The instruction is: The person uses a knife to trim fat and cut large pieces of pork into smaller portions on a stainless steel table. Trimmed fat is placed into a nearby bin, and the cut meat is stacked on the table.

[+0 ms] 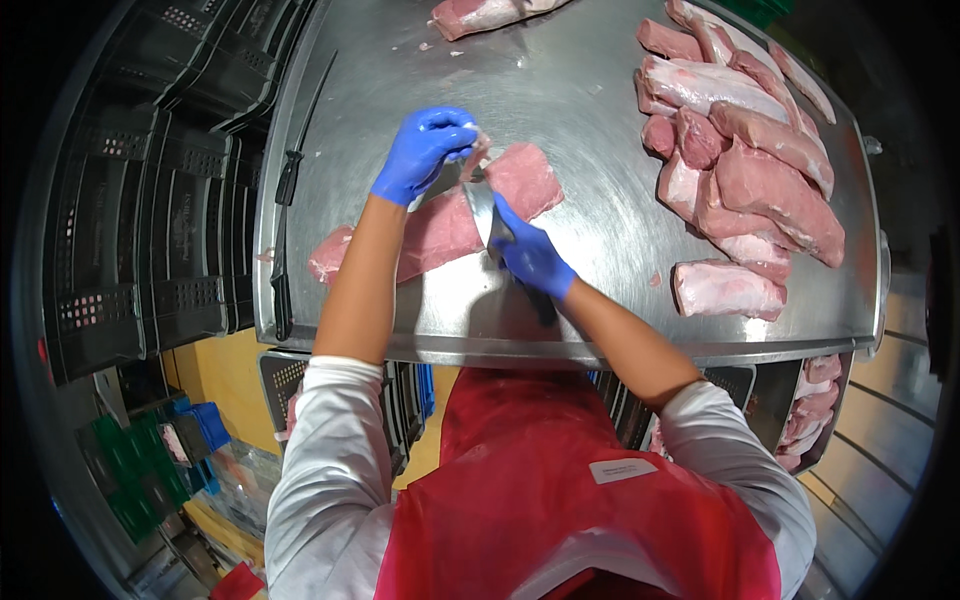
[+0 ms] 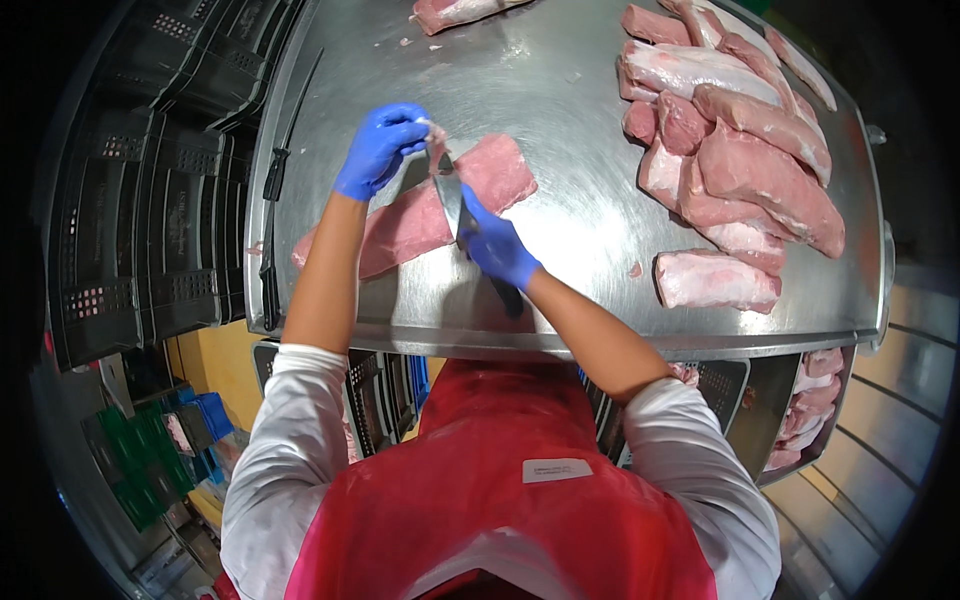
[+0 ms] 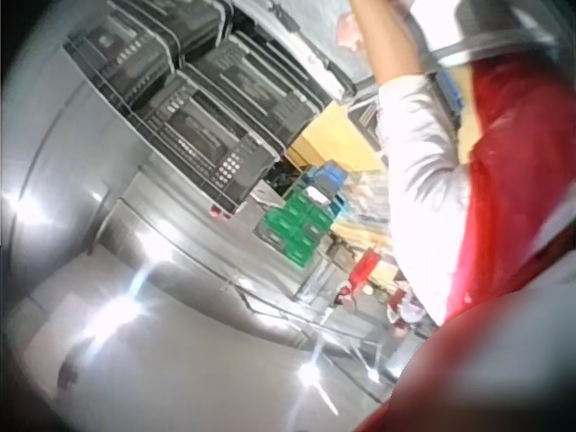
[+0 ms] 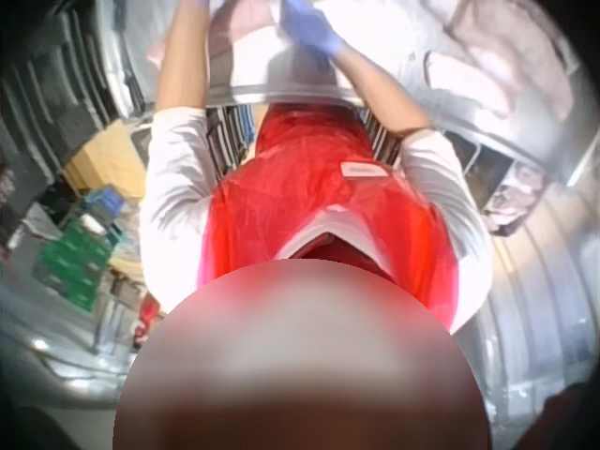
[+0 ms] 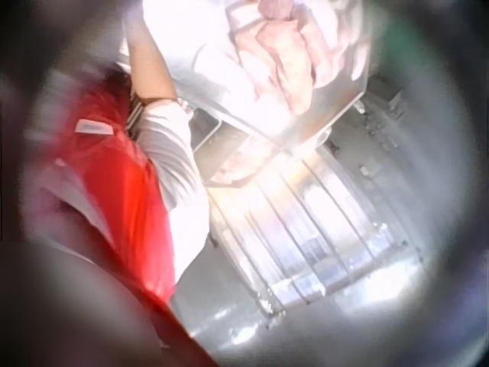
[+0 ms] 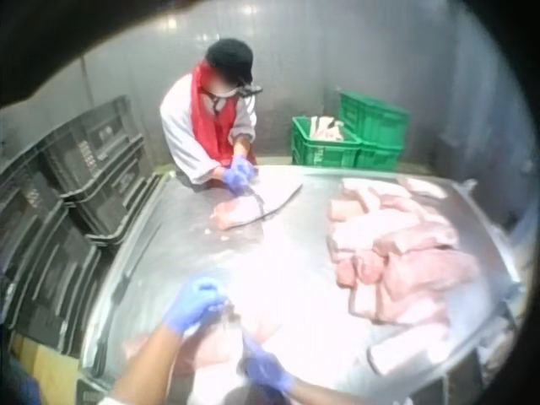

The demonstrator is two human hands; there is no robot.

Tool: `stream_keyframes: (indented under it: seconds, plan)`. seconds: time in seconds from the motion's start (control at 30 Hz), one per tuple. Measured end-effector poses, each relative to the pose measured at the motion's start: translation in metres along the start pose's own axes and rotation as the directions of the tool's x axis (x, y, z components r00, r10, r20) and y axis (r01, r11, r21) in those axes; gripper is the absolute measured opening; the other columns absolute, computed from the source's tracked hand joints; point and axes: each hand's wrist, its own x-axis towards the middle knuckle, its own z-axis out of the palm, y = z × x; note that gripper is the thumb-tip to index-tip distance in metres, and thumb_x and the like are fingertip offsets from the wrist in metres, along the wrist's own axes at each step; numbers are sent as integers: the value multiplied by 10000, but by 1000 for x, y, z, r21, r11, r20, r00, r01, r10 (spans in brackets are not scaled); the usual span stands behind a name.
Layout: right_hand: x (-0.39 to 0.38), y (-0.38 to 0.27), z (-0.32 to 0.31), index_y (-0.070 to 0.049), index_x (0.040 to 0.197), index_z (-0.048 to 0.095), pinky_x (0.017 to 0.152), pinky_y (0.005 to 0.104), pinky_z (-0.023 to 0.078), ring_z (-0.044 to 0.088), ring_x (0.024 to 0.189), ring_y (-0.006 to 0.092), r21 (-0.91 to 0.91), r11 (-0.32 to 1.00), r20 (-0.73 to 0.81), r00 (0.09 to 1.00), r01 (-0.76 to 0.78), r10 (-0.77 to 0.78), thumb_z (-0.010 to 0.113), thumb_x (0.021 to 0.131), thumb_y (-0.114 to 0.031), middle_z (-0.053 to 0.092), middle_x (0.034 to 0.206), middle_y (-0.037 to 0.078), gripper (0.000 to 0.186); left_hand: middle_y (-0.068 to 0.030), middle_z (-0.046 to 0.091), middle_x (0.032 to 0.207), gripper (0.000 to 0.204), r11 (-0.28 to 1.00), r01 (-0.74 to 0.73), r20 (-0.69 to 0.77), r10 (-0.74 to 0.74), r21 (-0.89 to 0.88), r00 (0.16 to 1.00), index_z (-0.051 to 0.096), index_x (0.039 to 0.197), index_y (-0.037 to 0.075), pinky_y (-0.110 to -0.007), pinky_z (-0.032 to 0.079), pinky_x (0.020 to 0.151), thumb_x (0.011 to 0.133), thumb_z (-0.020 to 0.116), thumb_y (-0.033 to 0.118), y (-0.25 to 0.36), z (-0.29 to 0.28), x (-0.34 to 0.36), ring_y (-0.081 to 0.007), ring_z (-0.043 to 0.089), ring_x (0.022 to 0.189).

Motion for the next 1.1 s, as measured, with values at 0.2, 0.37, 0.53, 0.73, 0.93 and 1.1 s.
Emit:
stream_keyframes:
  seconds: [0.2, 0.37, 0.53, 0.73, 0.93, 1.1]
  plan:
    - [-16, 32, 45, -72, 1354, 465, 565, 326, 482, 574, 602, 156, -53, 978, 187, 964, 200, -187, 528, 924, -87, 594, 743, 65, 435, 24, 474, 754, 116, 949, -256, -365, 177, -182, 914, 559, 902, 51, -163, 261, 455, 827, 646, 67, 32, -51, -138, -14, 376, 532]
    - [-132, 35, 40, -89, 1529, 266, 597, 314, 498, 561, 615, 132, -49, 990, 338, 935, 134, -110, 518, 954, -97, 612, 732, 89, 628, -31, 482, 857, 306, 858, -463, -737, 458, 221, 498, 534, 880, 65, -187, 332, 534, 745, 749, 235, 23, -91, -368, -80, 425, 616]
    - [-85, 21, 29, -91, 1576, 87, 571, 365, 530, 652, 579, 240, -287, 957, 101, 995, 28, 1, 519, 941, -85, 667, 730, 129, 768, -88, 572, 969, 262, 981, 196, -928, -81, -9, 363, 567, 942, 45, -290, 431, 691, 773, 727, 165, -35, -124, -570, -173, 540, 774]
    - [21, -5, 62, -38, 1563, 77, 654, 471, 535, 670, 707, 415, -360, 916, 1, 982, 178, -191, 459, 935, -94, 663, 797, 272, 737, -223, 558, 1347, 723, 286, 742, -780, 36, 607, 624, 506, 1371, 17, -409, 419, 1083, 714, 786, 127, -124, -128, -477, -389, 522, 1261]
    - [10, -12, 94, 9, 1543, -34, 668, 543, 494, 643, 756, 480, -526, 841, -33, 985, 127, -170, 456, 912, -54, 637, 854, 345, 801, -220, 369, 1505, 976, 66, 188, -195, 134, 980, 971, 319, 1474, 25, -618, 282, 1108, 653, 810, 223, -89, -58, -196, -369, 342, 1419]
    - [-96, 20, 99, -47, 1552, -108, 660, 544, 490, 614, 679, 457, -490, 868, 153, 988, 77, -1, 405, 870, 0, 615, 795, 325, 854, -168, 533, 1346, 1069, 35, 28, -29, 24, 999, 999, 348, 1466, 11, -650, 279, 1087, 615, 831, 442, -131, -89, -160, -321, 489, 1285]
